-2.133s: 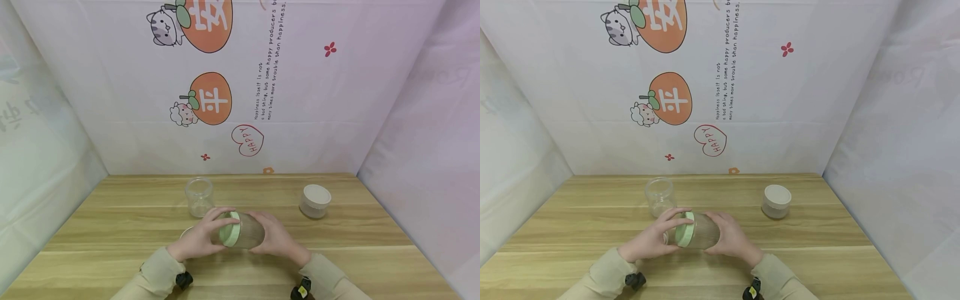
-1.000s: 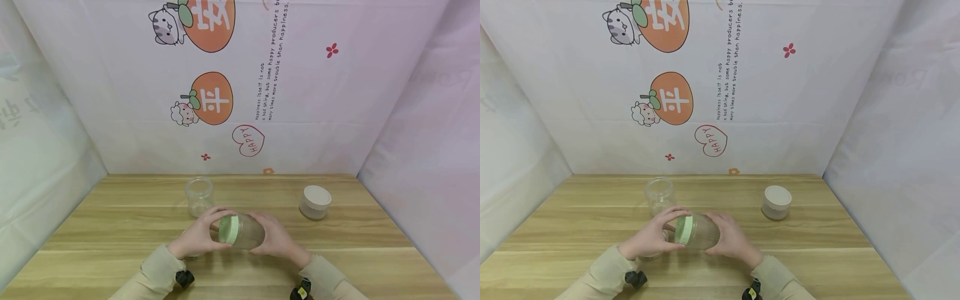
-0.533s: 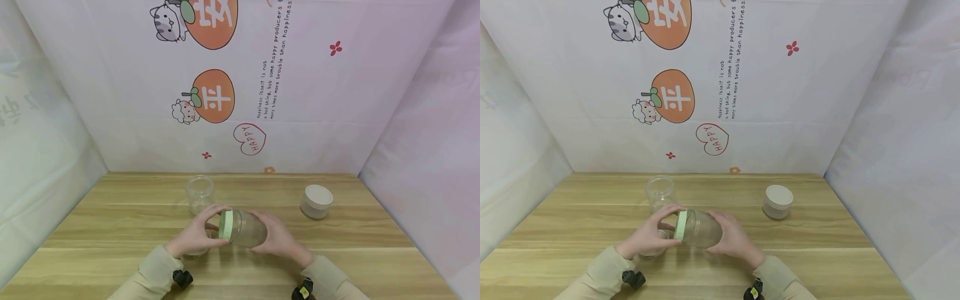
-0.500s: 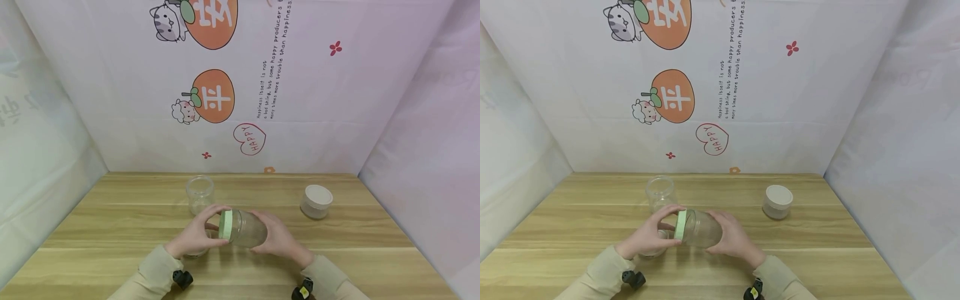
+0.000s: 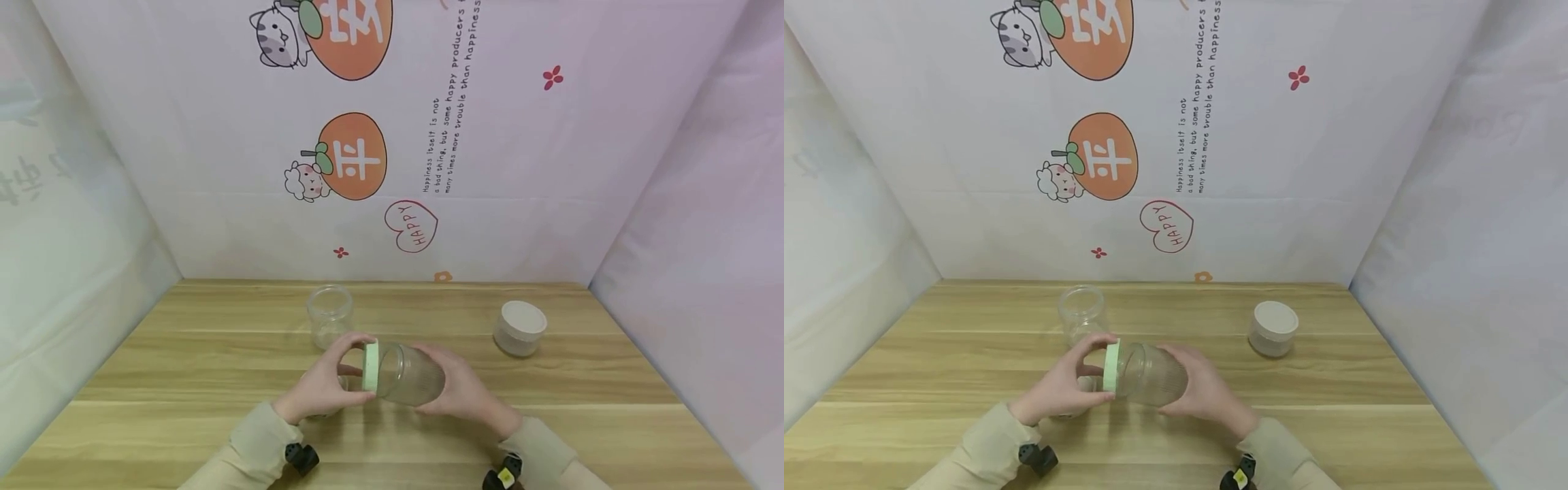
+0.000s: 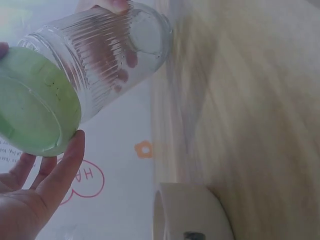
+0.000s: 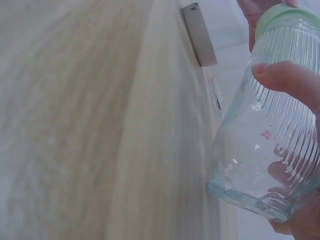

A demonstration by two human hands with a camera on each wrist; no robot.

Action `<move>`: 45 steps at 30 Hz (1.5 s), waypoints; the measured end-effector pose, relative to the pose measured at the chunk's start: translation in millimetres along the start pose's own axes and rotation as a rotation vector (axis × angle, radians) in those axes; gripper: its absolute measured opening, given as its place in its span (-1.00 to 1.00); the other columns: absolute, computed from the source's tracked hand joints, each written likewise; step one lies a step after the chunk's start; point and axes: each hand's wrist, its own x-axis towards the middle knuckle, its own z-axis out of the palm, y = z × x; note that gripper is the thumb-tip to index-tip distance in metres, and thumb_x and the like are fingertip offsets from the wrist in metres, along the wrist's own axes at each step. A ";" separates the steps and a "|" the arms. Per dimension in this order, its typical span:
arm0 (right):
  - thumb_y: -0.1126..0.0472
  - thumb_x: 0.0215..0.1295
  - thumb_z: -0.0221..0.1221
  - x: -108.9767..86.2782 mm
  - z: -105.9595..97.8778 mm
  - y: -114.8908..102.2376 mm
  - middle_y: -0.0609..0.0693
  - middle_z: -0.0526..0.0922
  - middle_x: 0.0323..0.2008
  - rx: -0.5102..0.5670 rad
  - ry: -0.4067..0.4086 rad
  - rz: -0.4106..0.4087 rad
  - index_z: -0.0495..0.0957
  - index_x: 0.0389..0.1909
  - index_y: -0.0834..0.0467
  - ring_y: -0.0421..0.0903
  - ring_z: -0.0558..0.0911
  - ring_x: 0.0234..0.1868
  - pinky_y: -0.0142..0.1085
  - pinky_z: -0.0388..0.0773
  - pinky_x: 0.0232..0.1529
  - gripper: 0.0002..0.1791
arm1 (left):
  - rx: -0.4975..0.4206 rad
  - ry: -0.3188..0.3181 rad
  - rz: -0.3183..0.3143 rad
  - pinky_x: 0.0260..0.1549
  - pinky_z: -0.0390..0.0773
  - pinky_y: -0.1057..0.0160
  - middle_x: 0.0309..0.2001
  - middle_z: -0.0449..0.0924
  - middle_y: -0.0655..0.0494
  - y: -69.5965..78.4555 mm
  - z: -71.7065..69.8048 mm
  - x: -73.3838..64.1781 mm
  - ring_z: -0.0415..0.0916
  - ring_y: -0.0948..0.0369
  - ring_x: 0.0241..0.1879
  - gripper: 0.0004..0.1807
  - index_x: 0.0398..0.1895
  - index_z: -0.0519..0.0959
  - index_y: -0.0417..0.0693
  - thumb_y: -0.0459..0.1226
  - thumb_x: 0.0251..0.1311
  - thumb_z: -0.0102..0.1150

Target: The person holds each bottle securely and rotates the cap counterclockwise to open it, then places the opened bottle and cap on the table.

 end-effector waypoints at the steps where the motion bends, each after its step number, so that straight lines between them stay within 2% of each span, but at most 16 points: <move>1: 0.13 -0.44 0.57 -2.2 -1.5 1.2 -0.01 0.54 0.13 0.022 0.005 0.013 0.38 0.23 0.07 0.01 0.52 0.11 0.04 0.46 0.09 0.01 | -0.008 0.004 -0.010 -0.07 0.62 0.15 0.25 0.25 -0.07 1.0 0.4 -0.2 0.28 -0.09 0.18 -0.20 0.28 0.22 -0.04 -0.33 -0.06 0.42; 4: 0.12 -0.43 0.58 -9.4 -7.9 3.7 -0.03 0.54 0.12 0.063 0.029 0.061 0.38 0.23 0.07 -0.03 0.51 0.10 -0.03 0.45 0.09 0.01 | -0.025 0.010 -0.040 -0.02 0.59 0.08 0.26 0.21 -0.15 4.1 3.3 -0.1 0.27 -0.17 0.19 -0.17 0.27 0.15 -0.07 -0.32 -0.05 0.41; 7: 0.12 -0.47 0.60 -16.2 -18.6 3.5 0.02 0.55 0.11 0.044 0.075 0.096 0.38 0.23 0.13 -0.01 0.52 0.08 -0.05 0.47 0.07 0.04 | -0.009 0.001 -0.058 0.05 0.53 0.02 0.23 0.22 -0.17 6.2 9.3 2.0 0.26 -0.15 0.20 -0.16 0.26 0.11 -0.10 -0.30 -0.06 0.41; 11: 0.14 -0.50 0.60 -23.9 -38.1 1.9 0.14 0.55 0.08 0.002 0.140 0.162 0.35 0.23 0.23 0.10 0.52 0.05 0.00 0.48 0.01 0.08 | 0.004 -0.017 -0.091 0.12 0.45 -0.06 0.20 0.25 -0.14 7.2 20.0 7.8 0.32 -0.10 0.16 -0.15 0.25 0.10 -0.07 -0.25 -0.07 0.42; 16: 0.19 -0.43 0.58 -34.3 -62.5 2.0 0.21 0.54 0.08 0.019 0.200 0.244 0.28 0.26 0.26 0.16 0.47 0.07 0.06 0.43 0.01 0.08 | -0.044 -0.057 -0.146 0.13 0.42 -0.09 0.20 0.22 -0.11 9.6 35.0 18.4 0.37 -0.05 0.10 -0.15 0.27 0.10 0.00 -0.26 -0.06 0.40; 23: 0.23 -0.40 0.58 -46.9 -84.3 4.3 0.20 0.50 0.14 0.006 0.274 0.259 0.24 0.31 0.23 0.11 0.41 0.10 0.03 0.40 0.02 0.11 | -0.080 -0.093 -0.191 0.05 0.49 0.28 0.12 0.29 -0.04 6.1 58.1 34.0 0.43 0.14 0.03 -0.15 0.23 0.16 0.00 -0.34 -0.14 0.44; 27: 0.25 -0.35 0.56 -52.6 -90.5 6.7 0.22 0.44 0.17 0.020 0.273 0.264 0.22 0.32 0.25 0.10 0.39 0.09 -0.04 0.41 -0.03 0.09 | -0.104 -0.106 -0.214 -0.02 0.49 0.41 0.10 0.31 0.00 1.6 68.7 41.1 0.42 0.15 0.03 -0.16 0.20 0.18 -0.03 -0.38 -0.16 0.46; 28: 0.26 -0.34 0.55 -53.9 -91.2 7.6 0.21 0.44 0.17 0.026 0.271 0.262 0.23 0.31 0.24 0.05 0.40 0.09 -0.09 0.41 -0.03 0.07 | -0.108 -0.111 -0.217 -0.02 0.49 0.42 0.10 0.31 0.01 0.5 71.2 42.6 0.42 0.15 0.03 -0.16 0.20 0.18 -0.03 -0.39 -0.16 0.46; 30: 0.27 -0.31 0.54 -56.4 -91.5 9.8 0.06 0.49 0.13 0.042 0.275 0.254 0.26 0.29 0.22 -0.12 0.40 0.09 -0.21 0.41 -0.03 0.02 | -0.111 -0.121 -0.223 -0.02 0.48 0.43 0.09 0.32 0.03 -1.5 75.8 45.1 0.42 0.17 0.03 -0.16 0.19 0.19 -0.02 -0.40 -0.17 0.47; 34: 0.26 -0.31 0.54 -57.9 -90.8 12.3 -0.02 0.52 0.05 0.028 0.304 0.277 0.32 0.25 0.18 -0.44 0.36 -0.02 -0.43 0.37 -0.08 -0.04 | -0.102 -0.131 -0.228 -0.04 0.50 0.43 0.11 0.32 0.02 -4.7 82.6 49.2 0.44 0.20 0.01 -0.14 0.20 0.19 -0.07 -0.40 -0.21 0.49; 39: 0.25 -0.33 0.54 -58.5 -90.8 10.5 0.12 0.49 0.07 0.012 0.307 0.295 0.32 0.23 0.22 -0.50 0.33 -0.05 -0.27 0.39 -0.07 -0.04 | -0.056 -0.133 -0.254 0.03 0.47 0.32 0.18 0.31 -0.06 -9.6 85.9 51.8 0.41 0.12 0.08 -0.13 0.21 0.20 -0.08 -0.34 -0.20 0.51; 41: 0.26 -0.34 0.54 -60.0 -89.3 10.5 0.15 0.50 0.07 0.004 0.304 0.285 0.32 0.22 0.24 -0.52 0.32 -0.05 -0.18 0.40 -0.07 -0.03 | -0.062 -0.138 -0.265 0.03 0.47 0.31 0.19 0.30 -0.07 -12.1 85.7 52.0 0.40 0.10 0.10 -0.14 0.21 0.20 -0.08 -0.34 -0.19 0.50; 45: 0.27 -0.37 0.55 -61.4 -85.3 13.1 0.18 0.51 0.04 -0.006 0.300 0.260 0.33 0.20 0.28 -0.54 0.32 -0.07 -0.14 0.41 -0.09 -0.04 | -0.111 -0.142 -0.290 -0.01 0.50 0.36 0.20 0.28 -0.07 -17.5 84.7 52.6 0.40 0.11 0.07 -0.14 0.21 0.19 -0.11 -0.39 -0.18 0.49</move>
